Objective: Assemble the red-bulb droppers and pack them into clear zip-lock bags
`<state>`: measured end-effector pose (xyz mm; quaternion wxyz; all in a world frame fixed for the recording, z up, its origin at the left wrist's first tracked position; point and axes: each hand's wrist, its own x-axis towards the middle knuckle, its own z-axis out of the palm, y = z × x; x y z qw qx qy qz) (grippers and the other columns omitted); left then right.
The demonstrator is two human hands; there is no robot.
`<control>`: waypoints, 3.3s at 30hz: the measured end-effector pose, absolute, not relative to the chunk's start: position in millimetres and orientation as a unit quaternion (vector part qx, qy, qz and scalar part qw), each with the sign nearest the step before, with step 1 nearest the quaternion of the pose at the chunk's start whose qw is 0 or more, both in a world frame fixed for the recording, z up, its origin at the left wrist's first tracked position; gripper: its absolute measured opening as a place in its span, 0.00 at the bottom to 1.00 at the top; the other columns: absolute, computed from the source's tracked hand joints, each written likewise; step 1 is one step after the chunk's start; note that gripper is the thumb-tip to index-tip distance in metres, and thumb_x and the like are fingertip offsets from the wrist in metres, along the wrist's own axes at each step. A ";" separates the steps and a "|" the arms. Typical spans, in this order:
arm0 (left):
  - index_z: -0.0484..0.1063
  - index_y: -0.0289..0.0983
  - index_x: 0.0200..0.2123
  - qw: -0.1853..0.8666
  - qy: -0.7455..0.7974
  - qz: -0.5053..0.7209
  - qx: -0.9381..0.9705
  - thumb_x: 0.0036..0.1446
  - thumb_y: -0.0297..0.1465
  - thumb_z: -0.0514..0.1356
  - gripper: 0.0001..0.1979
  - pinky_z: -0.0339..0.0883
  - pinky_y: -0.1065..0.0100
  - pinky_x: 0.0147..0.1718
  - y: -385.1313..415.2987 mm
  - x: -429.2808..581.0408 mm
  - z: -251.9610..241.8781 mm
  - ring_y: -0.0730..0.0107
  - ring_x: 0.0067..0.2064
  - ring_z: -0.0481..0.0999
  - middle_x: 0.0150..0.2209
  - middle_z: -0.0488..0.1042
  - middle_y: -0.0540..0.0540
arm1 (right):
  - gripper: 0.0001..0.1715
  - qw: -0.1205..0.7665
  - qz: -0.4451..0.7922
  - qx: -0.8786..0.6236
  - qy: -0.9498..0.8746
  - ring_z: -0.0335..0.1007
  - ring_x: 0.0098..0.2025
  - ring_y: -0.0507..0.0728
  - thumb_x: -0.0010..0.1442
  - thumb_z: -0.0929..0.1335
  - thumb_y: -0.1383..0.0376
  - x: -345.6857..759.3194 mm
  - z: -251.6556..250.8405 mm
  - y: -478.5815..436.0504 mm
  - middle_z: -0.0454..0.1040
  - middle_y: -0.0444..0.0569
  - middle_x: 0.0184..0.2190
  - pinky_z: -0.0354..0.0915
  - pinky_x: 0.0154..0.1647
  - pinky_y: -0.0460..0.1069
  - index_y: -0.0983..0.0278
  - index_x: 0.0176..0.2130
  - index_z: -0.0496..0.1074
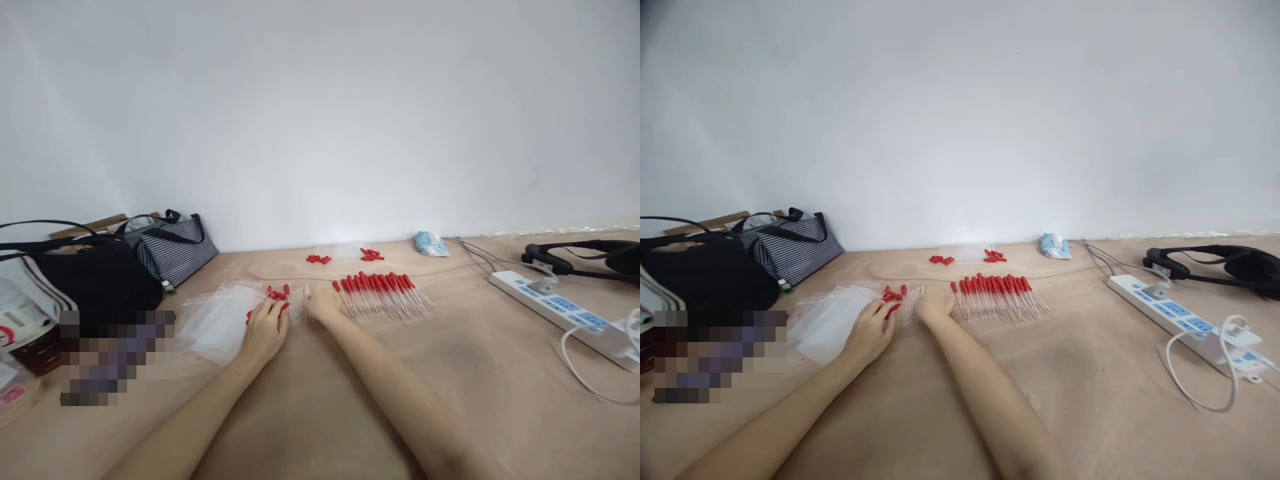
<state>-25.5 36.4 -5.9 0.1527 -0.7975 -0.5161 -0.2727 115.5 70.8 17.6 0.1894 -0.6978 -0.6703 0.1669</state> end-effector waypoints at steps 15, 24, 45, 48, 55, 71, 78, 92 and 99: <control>0.70 0.38 0.35 -0.102 -0.363 -0.324 -0.867 0.59 0.32 0.49 0.10 0.64 0.68 0.35 2.8 35.6 -8.9 0.69 0.34 0.72 0.30 0.74 0.48 | 0.12 0.345 0.074 -0.404 -0.844 0.66 0.33 0.53 0.60 0.58 0.68 250.2 -22.8 -13.6 0.72 0.47 0.30 0.54 0.37 0.49 0.62 0.42 0.66; 0.68 0.38 0.34 -0.143 -0.345 -0.338 -0.864 0.58 0.31 0.50 0.08 0.65 0.72 0.32 -0.2 36.1 -6.2 0.71 0.32 0.73 0.30 0.74 0.49 | 0.10 0.335 0.079 -0.393 -0.853 0.65 0.32 0.52 0.60 0.59 0.68 235.7 -17.1 -17.6 0.72 0.47 0.30 0.48 0.40 0.51 0.63 0.38 0.67; 0.66 0.35 0.29 -0.044 -0.271 -0.268 -0.923 0.60 0.29 0.46 0.11 0.63 0.68 0.31 -8.4 36.5 -6.5 0.68 0.31 0.68 0.28 0.70 0.45 | 0.14 0.227 -0.021 -0.366 -0.903 0.57 0.26 0.51 0.54 0.57 0.75 222.2 -11.5 -21.0 0.70 0.48 0.25 0.42 0.35 0.50 0.65 0.31 0.69; 0.66 0.35 0.30 -0.052 -0.278 -0.260 -0.923 0.60 0.29 0.46 0.11 0.64 0.68 0.32 -5.1 36.3 -6.8 0.68 0.31 0.69 0.29 0.70 0.45 | 0.14 0.216 -0.013 -0.369 -0.904 0.59 0.27 0.51 0.57 0.57 0.72 222.5 -7.2 -20.6 0.70 0.48 0.26 0.43 0.35 0.50 0.65 0.31 0.69; 0.65 0.38 0.45 0.011 -0.324 -0.259 -0.910 0.56 0.36 0.52 0.14 0.61 0.61 0.43 8.7 17.6 1.8 0.62 0.43 0.68 0.41 0.70 0.43 | 0.10 0.204 -0.005 -0.441 -0.874 0.63 0.34 0.55 0.56 0.61 0.67 225.5 5.2 -16.7 0.72 0.49 0.28 0.45 0.35 0.50 0.63 0.32 0.71; 0.70 0.38 0.44 0.052 -0.559 -0.153 -0.813 0.58 0.31 0.46 0.16 0.56 0.66 0.49 107.3 -45.0 18.3 0.64 0.50 0.66 0.49 0.69 0.45 | 0.13 0.194 -0.001 -0.682 -0.705 0.65 0.43 0.60 0.55 0.59 0.68 187.6 5.4 57.3 0.72 0.55 0.39 0.49 0.42 0.53 0.65 0.37 0.69; 0.73 0.38 0.37 0.024 -0.601 -0.128 -0.789 0.52 0.32 0.53 0.12 0.61 0.65 0.40 127.8 -29.9 16.1 0.60 0.41 0.73 0.38 0.76 0.43 | 0.16 0.192 0.087 -0.684 -0.698 0.68 0.40 0.60 0.56 0.59 0.61 139.3 12.0 61.3 0.74 0.56 0.35 0.53 0.42 0.54 0.66 0.35 0.72; 0.71 0.36 0.29 -0.007 -0.607 -0.286 -0.742 0.46 0.33 0.58 0.07 0.63 0.65 0.37 103.8 -27.6 20.2 0.61 0.37 0.73 0.30 0.75 0.46 | 0.19 0.160 0.155 -0.704 -0.674 0.67 0.45 0.65 0.52 0.63 0.58 111.5 21.4 64.9 0.72 0.61 0.40 0.58 0.41 0.56 0.67 0.38 0.72; 0.64 0.35 0.31 -0.092 -0.528 -0.402 -0.742 0.53 0.35 0.53 0.08 0.67 0.71 0.29 59.5 -6.5 9.4 0.71 0.30 0.73 0.29 0.72 0.48 | 0.14 0.210 0.146 -0.634 -0.730 0.68 0.38 0.57 0.58 0.58 0.65 161.1 21.1 37.1 0.73 0.57 0.36 0.59 0.37 0.48 0.69 0.39 0.67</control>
